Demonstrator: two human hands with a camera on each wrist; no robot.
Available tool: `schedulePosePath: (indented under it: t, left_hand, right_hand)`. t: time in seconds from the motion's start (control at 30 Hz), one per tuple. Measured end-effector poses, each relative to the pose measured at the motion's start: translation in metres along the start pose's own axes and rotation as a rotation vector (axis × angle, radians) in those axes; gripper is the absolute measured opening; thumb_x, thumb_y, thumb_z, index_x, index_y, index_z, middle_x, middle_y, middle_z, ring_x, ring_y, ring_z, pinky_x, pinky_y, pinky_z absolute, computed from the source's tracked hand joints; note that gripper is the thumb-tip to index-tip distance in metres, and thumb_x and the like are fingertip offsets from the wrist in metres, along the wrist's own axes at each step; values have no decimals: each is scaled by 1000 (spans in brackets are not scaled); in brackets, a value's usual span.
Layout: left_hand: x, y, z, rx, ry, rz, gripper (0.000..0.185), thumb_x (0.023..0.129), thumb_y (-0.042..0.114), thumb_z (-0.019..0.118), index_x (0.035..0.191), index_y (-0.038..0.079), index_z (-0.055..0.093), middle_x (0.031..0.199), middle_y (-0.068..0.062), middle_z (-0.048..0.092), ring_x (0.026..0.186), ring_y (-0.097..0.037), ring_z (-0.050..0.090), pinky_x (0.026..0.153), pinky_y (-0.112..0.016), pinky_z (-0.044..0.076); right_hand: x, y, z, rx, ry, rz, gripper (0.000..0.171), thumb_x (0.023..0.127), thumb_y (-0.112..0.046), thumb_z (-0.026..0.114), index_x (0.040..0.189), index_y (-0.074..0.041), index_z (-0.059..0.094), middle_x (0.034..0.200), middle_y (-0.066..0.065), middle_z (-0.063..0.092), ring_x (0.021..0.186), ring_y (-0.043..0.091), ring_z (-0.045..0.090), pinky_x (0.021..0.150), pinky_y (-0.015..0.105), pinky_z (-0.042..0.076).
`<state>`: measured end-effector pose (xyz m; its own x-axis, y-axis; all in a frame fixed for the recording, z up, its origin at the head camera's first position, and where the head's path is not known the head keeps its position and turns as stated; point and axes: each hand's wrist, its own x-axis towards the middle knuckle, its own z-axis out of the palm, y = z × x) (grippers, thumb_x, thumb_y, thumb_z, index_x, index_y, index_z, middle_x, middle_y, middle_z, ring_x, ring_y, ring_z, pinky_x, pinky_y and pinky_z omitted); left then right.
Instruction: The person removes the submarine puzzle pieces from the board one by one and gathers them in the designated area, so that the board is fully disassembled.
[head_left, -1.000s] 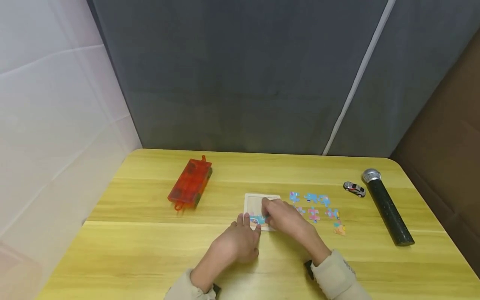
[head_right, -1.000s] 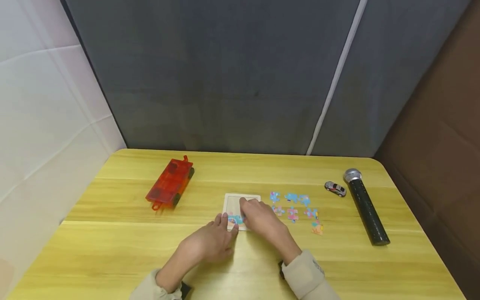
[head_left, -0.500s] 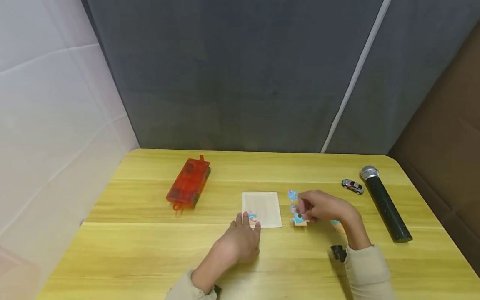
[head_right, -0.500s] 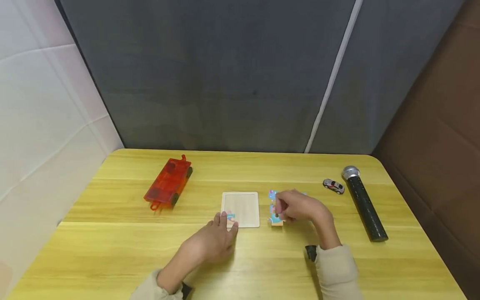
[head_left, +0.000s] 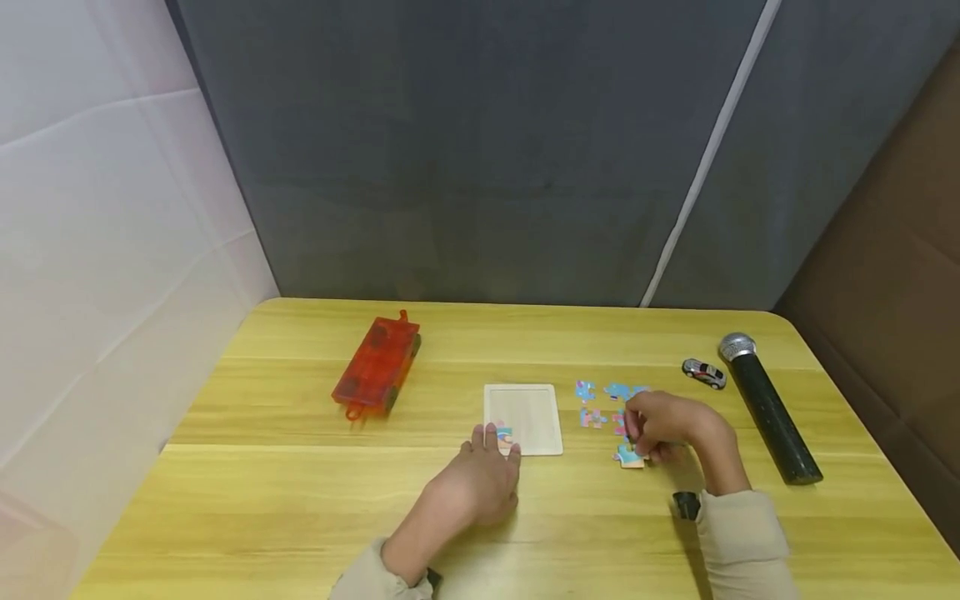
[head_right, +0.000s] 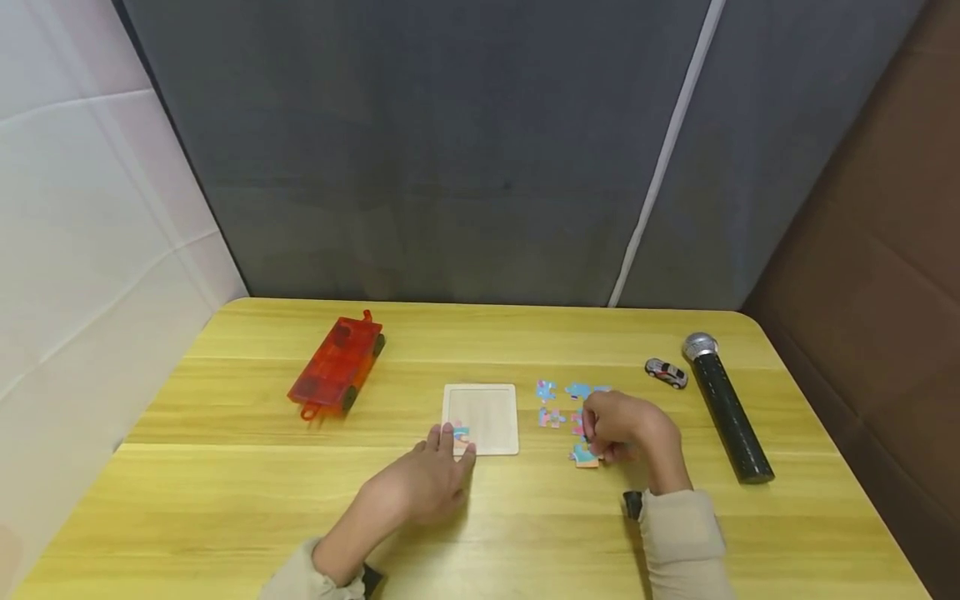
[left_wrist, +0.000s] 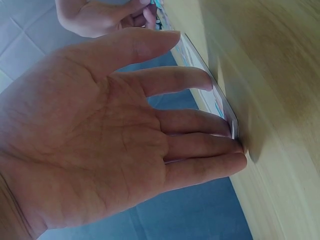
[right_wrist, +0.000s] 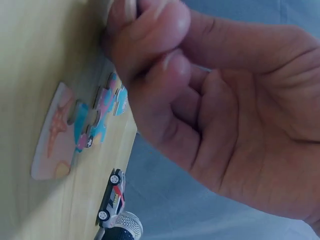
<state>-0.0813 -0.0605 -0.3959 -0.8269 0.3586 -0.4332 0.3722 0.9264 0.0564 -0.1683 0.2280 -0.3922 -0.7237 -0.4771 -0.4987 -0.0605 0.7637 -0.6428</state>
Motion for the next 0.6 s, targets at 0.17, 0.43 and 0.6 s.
schedulePosePath:
  t: [0.17, 0.43, 0.6]
  left_hand:
    - [17, -7, 21, -1, 14, 21, 61, 111, 31, 58, 166, 8, 48, 170, -37, 35, 160, -52, 35, 129, -56, 39]
    - [27, -11, 31, 3, 32, 26, 60, 110, 33, 60, 165, 10, 51, 169, -37, 37, 159, -53, 38, 127, -56, 43]
    - [24, -13, 29, -49, 18, 23, 59, 112, 28, 54, 166, 7, 48, 171, -38, 32, 161, -53, 33, 129, -57, 39]
  right_hand:
    - [-1, -2, 6, -1, 78, 66, 24, 90, 21, 63, 86, -2, 59, 79, 9, 60, 55, 16, 49, 52, 27, 42]
    - [1, -12, 19, 236, 196, 203, 23, 97, 16, 38, 91, 0, 52, 68, 5, 48, 57, 15, 34, 54, 25, 27]
    - [4, -15, 18, 38, 202, 206, 19, 105, 11, 46, 95, 0, 57, 72, 9, 55, 56, 16, 43, 51, 24, 35]
